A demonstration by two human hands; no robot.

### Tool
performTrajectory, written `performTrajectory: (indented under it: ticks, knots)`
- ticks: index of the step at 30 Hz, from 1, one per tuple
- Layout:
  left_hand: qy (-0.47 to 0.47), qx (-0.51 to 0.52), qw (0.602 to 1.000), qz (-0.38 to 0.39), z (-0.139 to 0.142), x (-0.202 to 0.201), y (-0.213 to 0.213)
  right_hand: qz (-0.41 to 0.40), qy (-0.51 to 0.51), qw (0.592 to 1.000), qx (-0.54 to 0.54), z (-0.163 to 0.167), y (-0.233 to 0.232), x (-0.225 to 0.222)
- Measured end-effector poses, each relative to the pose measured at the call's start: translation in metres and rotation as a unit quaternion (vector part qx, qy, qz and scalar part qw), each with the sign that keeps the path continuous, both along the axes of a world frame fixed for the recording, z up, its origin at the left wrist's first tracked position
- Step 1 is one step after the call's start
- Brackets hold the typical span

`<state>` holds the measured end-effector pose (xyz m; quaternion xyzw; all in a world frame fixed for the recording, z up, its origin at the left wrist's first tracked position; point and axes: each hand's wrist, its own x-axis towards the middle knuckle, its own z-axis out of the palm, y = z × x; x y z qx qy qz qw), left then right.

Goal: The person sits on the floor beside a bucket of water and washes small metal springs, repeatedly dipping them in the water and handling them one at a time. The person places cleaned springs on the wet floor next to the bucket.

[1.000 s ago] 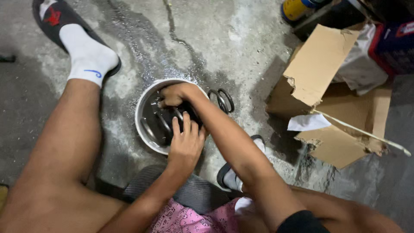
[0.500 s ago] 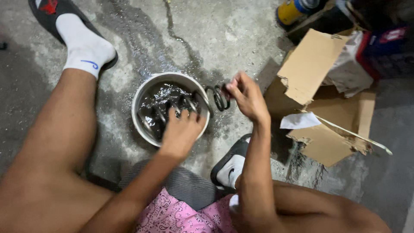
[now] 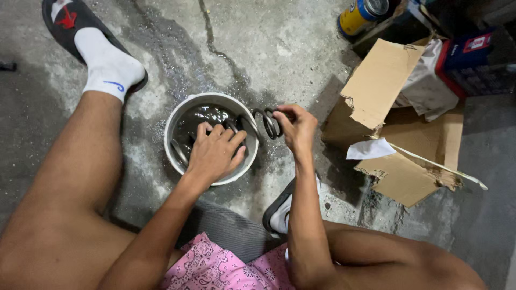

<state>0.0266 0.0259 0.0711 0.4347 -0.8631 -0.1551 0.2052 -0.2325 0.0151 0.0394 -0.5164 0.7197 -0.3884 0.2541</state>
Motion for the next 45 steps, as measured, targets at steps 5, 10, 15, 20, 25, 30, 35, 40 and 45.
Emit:
performTrajectory:
  ticks: [5,10,15,20,25,30,35,40,45]
  knots:
    - [0.018,-0.034,0.999,0.008,-0.005,0.000,-0.001,-0.043,-0.047,0.998,-0.008,-0.002,0.027,0.006]
    - [0.011,-0.030,0.999,0.009,-0.012,-0.004,0.002,-0.067,0.063,0.995,-0.028,-0.017,-0.003,0.020]
    - [0.022,-0.048,0.998,0.031,-0.014,-0.007,0.001,-0.007,0.086,0.996,-0.018,-0.016,-0.016,0.025]
    - [0.038,-0.034,0.998,0.035,-0.017,-0.006,-0.001,-0.065,-0.048,0.996,-0.026,-0.013,-0.002,0.020]
    - [0.036,-0.041,0.998,0.027,-0.019,-0.007,0.002,-0.007,0.202,0.975,0.091,-0.017,-0.016,0.011]
    - [0.042,-0.040,0.998,0.037,-0.018,-0.008,0.001,0.021,-0.040,0.997,0.056,-0.009,-0.010,-0.003]
    - [0.043,-0.058,0.997,0.036,-0.020,-0.006,0.000,0.041,-0.091,0.994,0.055,-0.013,-0.012,0.000]
    - [0.046,-0.080,0.995,0.045,-0.021,-0.010,0.003,-0.019,0.228,0.961,0.153,-0.018,-0.026,0.003]
    - [0.049,-0.067,0.996,0.042,-0.020,-0.009,0.001,0.071,-0.148,0.985,0.053,-0.004,-0.017,-0.007]
